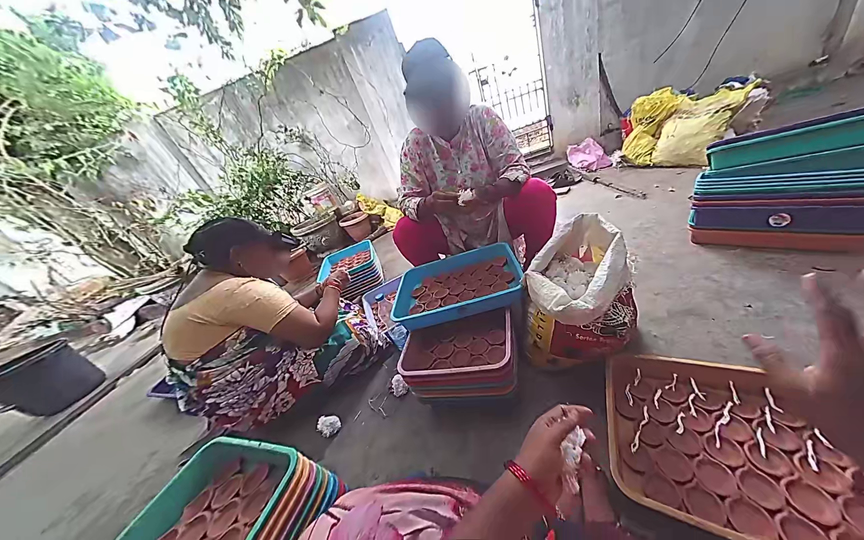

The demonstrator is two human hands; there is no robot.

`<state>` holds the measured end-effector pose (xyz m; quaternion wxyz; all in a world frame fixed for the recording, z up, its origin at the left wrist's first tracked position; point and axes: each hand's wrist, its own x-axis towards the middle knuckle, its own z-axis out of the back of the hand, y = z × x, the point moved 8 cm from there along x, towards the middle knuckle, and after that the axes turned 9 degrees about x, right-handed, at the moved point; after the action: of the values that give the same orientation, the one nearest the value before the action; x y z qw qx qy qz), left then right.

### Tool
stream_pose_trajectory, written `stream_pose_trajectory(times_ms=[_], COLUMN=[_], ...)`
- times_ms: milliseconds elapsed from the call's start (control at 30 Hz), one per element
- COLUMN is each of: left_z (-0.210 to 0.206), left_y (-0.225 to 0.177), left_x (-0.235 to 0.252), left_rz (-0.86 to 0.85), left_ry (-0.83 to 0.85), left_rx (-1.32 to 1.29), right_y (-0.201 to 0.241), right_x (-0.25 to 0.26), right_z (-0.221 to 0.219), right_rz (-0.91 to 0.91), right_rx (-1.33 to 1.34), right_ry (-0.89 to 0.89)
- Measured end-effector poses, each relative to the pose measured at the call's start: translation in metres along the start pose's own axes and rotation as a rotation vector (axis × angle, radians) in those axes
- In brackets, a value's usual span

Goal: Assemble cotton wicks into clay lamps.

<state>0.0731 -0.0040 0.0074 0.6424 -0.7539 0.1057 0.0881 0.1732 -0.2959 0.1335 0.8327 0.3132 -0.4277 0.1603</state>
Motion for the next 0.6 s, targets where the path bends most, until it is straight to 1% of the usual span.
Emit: stream_pose_trajectory(times_ms=[100,167,200,267,367,533,600], left_z=[0.003,0.006,0.008,0.007,0.003,-0.007,-0.008], left_y=[-0.02,-0.031,-0.032,-0.028,-0.02,-0.017,-0.016], left_x=[-0.003,-0.005,-0.005,-0.005,-0.008,-0.01,-0.011], left_rz=[-0.118,-0.223,-0.25,-0.258,-0.26,-0.268,-0.3], left_ry=[0.028,0.058,0.065,0.09,0.156,0.192,0.182], left_rx=[-0.062,-0.077,-0.073,-0.094,-0.084,-0.006,0.015], right_y=[0.028,0.044,0.053,0.072,0.1,0.121,0.121], right_x=[-0.029,-0.045,-0.054,-0.068,-0.084,-0.099,-0.105], right_z=[-0.034,-0.05,-0.055,-0.059,-0.059,-0.064,-0.071], right_rz=[0.009,-0.004,-0.025,-0.034,0.017,0.064,-0.008], right_rx=[0.161,0.322,0.419,0.601,0.785,0.921,0.967], right_ry=[0.132,0.224,0.273,0.338,0.391,0.451,0.515])
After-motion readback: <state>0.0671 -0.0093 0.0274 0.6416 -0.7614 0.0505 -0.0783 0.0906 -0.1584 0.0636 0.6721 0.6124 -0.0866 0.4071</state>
